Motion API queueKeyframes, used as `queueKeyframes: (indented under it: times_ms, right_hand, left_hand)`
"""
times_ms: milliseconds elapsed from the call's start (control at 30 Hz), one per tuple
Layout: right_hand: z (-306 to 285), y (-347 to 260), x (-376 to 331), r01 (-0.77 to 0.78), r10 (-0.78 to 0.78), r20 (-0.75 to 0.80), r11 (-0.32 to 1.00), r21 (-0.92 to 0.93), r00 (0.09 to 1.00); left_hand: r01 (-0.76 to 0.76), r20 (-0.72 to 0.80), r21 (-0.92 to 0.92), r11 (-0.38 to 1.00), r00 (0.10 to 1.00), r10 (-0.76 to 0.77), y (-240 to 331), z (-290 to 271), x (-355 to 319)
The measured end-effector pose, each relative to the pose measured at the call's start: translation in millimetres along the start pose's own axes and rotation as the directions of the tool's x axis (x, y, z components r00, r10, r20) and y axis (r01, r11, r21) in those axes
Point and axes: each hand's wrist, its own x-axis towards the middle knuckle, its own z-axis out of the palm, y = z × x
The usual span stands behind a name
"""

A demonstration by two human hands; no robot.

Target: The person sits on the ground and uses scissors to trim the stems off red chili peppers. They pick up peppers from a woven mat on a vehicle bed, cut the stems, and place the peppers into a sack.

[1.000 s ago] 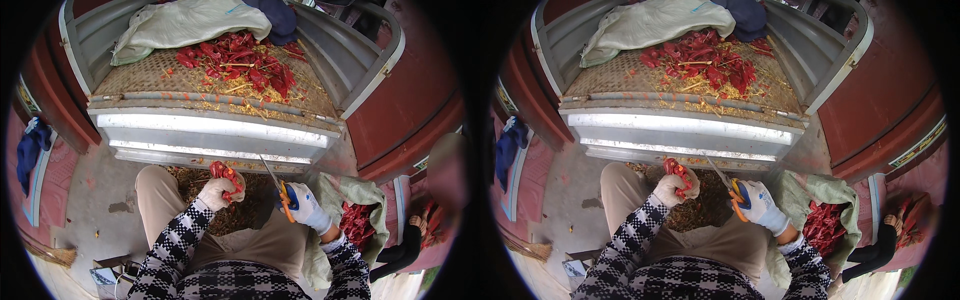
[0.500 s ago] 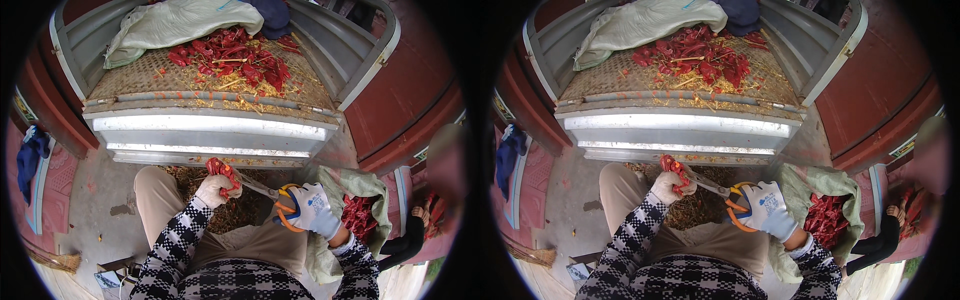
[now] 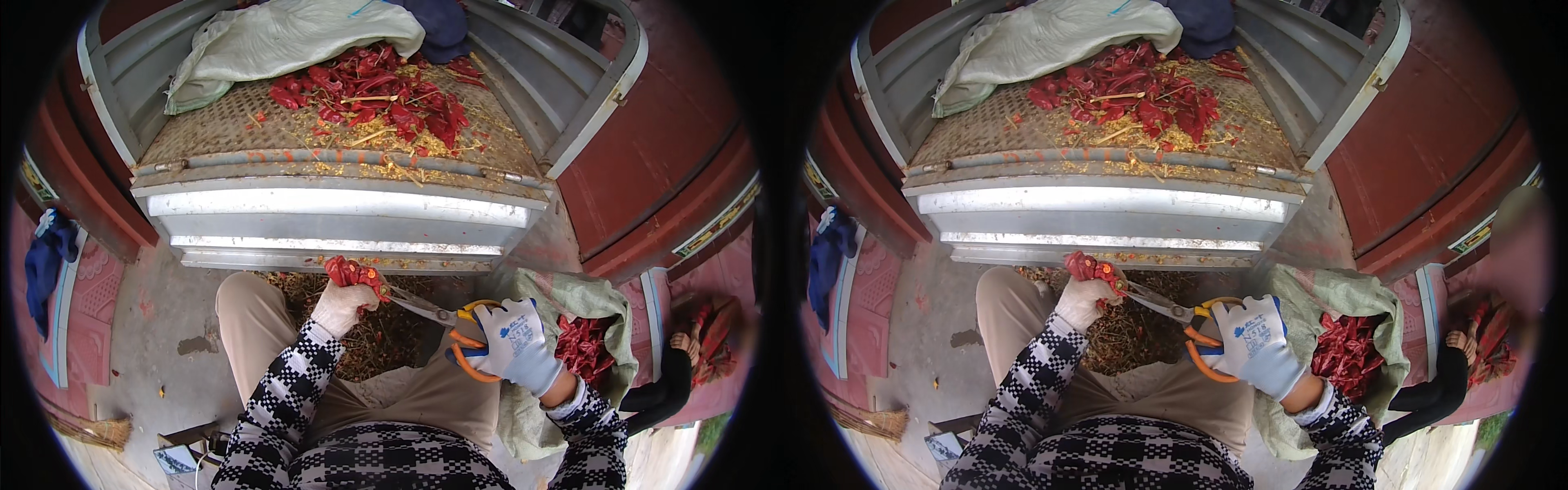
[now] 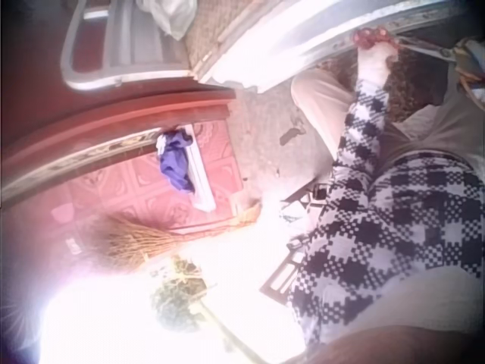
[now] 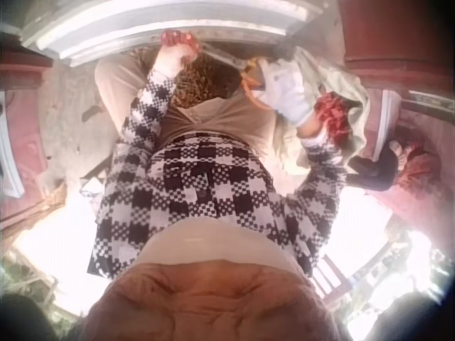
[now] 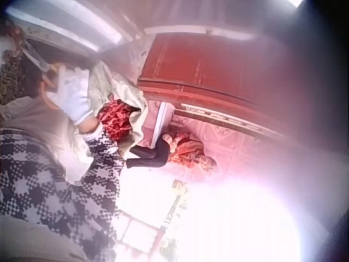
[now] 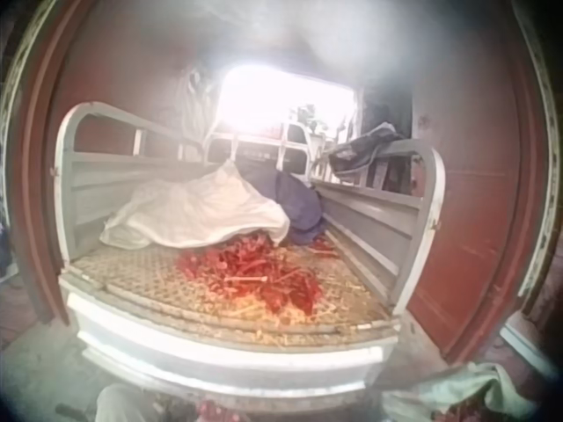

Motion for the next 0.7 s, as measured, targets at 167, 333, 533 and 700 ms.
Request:
queueKeyframes:
  times_ms: [167,333,533,700]
  right_hand:
    - [2.1,-16.8,7.5,-0.102,0.102,0.083,0.995,-0.003,0.991]
    - [13.8,-32.7,18.6,-0.165,0.16,0.093,0.984,0.058,0.983]
    - [20.8,-46.9,36.5,-0.246,0.227,0.126,0.956,0.158,0.966]
    - [44.0,-55.1,40.5,-0.251,0.25,0.038,0.93,0.269,0.968]
  left_hand:
    - [-0.097,-0.07,0.117,0.988,0.992,0.105,2.4,5.6,1.3]
    - [-0.177,-0.123,0.134,0.975,0.973,0.194,0.3,-1.7,2.1]
    - [-0.336,-0.291,0.305,0.891,0.858,0.423,-0.7,13.8,6.8]
    - [-0.142,-0.298,-0.041,0.989,0.947,0.124,7.8,11.5,1.0]
